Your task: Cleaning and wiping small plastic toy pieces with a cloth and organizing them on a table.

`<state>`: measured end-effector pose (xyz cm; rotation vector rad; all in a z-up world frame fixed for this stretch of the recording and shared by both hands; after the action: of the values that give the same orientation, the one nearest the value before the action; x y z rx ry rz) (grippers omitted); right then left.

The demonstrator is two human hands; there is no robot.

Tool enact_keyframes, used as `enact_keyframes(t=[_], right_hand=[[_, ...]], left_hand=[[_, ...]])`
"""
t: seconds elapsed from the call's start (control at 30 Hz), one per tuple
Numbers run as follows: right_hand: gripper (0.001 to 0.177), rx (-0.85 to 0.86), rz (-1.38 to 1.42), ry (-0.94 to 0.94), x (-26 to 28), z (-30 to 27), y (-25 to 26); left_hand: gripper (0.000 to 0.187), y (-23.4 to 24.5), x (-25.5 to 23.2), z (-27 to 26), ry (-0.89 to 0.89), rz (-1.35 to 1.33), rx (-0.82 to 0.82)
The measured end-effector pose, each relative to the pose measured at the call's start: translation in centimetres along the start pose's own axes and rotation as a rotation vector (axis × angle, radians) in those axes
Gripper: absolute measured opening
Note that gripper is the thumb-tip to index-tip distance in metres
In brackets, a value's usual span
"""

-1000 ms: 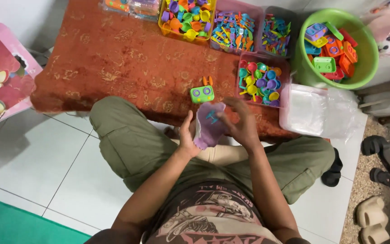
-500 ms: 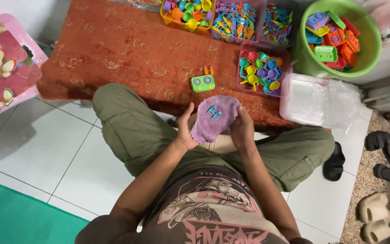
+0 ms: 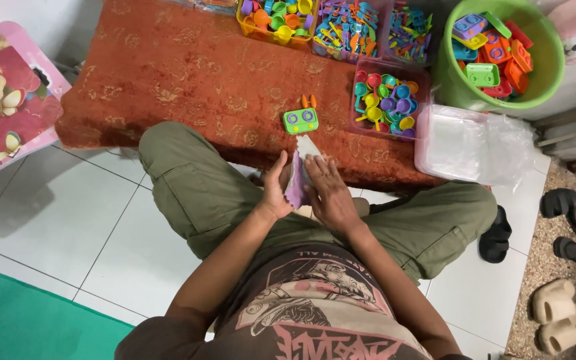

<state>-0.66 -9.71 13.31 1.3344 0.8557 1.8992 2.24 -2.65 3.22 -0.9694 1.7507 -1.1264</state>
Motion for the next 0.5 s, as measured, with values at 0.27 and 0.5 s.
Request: enact_keyframes(t=[0.27,0.5], right_hand=[[0.056,0.001,0.107,-0.071,-1.8,0.4,0.1],[0.036,-0.12,0.227,-0.076,-3.1,0.2,1.8]], left_hand=[[0.047,0.4,0.1,0.5,-0.039,0.089,0.034],[0.014,2.6,0.7,1.6,0.008,0.423,-0.136]])
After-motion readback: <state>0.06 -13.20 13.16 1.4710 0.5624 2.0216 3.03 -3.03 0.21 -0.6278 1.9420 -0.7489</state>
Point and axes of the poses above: each hand's wrist, its own z-axis towards the middle knuckle, its own y-axis out of the back of the hand, x = y × z, the point moved 9 cm from there along z, towards the middle knuckle, and after that the axes turned 14 degrees about -y, right-handed, at the moved point
